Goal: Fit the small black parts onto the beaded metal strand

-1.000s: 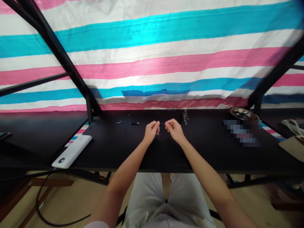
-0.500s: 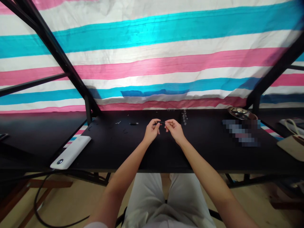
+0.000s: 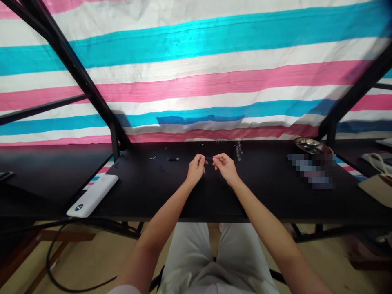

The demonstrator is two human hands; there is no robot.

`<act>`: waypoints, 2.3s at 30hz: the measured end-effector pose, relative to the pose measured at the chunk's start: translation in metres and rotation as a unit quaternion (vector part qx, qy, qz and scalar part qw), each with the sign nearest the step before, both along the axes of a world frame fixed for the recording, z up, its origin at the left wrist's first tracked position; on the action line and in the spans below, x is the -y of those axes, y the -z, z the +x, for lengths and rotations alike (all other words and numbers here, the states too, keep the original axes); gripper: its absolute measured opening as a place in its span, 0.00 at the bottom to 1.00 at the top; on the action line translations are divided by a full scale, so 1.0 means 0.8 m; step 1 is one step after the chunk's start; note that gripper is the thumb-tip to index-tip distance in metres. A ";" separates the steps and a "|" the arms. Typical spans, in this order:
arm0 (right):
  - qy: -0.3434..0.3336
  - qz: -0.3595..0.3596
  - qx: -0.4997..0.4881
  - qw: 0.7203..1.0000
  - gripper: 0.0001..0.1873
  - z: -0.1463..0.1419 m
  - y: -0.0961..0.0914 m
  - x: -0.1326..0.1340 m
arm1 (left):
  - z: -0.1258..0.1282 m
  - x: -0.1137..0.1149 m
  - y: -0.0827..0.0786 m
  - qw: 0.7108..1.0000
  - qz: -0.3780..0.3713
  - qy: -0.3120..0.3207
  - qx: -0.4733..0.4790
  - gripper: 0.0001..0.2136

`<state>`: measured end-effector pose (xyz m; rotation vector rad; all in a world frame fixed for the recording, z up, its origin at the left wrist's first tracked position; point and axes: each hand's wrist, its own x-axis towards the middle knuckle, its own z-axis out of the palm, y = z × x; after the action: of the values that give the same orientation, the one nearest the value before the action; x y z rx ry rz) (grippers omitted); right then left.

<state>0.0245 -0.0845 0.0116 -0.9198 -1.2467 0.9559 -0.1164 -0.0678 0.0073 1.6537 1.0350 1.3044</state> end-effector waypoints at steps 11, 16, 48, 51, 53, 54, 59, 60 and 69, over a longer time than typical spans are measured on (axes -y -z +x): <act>-0.016 -0.020 -0.015 1.000 0.17 0.000 -0.004 0.003 | -0.005 0.004 -0.005 0.998 0.017 -0.063 -0.003 0.23; -0.016 -0.028 -0.010 0.999 0.16 0.001 -0.004 0.004 | -0.004 0.004 -0.007 0.998 0.008 -0.056 0.014 0.22; 0.003 0.042 0.326 0.944 0.09 0.002 0.021 0.000 | -0.001 -0.001 -0.003 0.998 -0.025 -0.051 0.038 0.14; 0.009 0.052 0.385 0.921 0.07 0.002 0.022 0.001 | -0.004 -0.005 -0.004 0.995 -0.031 -0.068 0.068 0.14; 0.012 0.046 0.405 0.913 0.07 0.003 0.022 0.002 | -0.006 -0.009 -0.003 0.993 -0.030 -0.081 0.086 0.15; 0.013 0.042 0.411 0.911 0.07 0.003 0.022 0.002 | -0.007 -0.012 -0.001 0.991 -0.030 -0.087 0.095 0.15; 0.021 0.044 0.419 0.907 0.08 0.002 0.022 0.002 | -0.012 -0.024 0.008 0.987 -0.038 -0.107 0.110 0.16; 0.022 0.048 0.416 0.908 0.08 0.003 0.023 0.001 | -0.013 -0.025 0.009 0.987 -0.039 -0.110 0.107 0.16; 0.055 0.083 0.375 0.922 0.10 0.008 0.032 -0.009 | -0.010 -0.025 0.017 0.992 -0.046 -0.109 0.050 0.17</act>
<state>0.0307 -0.0774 -0.0136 -1.2595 -1.8574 0.3859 -0.1242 -0.0479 -0.0060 1.4219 1.2218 1.4428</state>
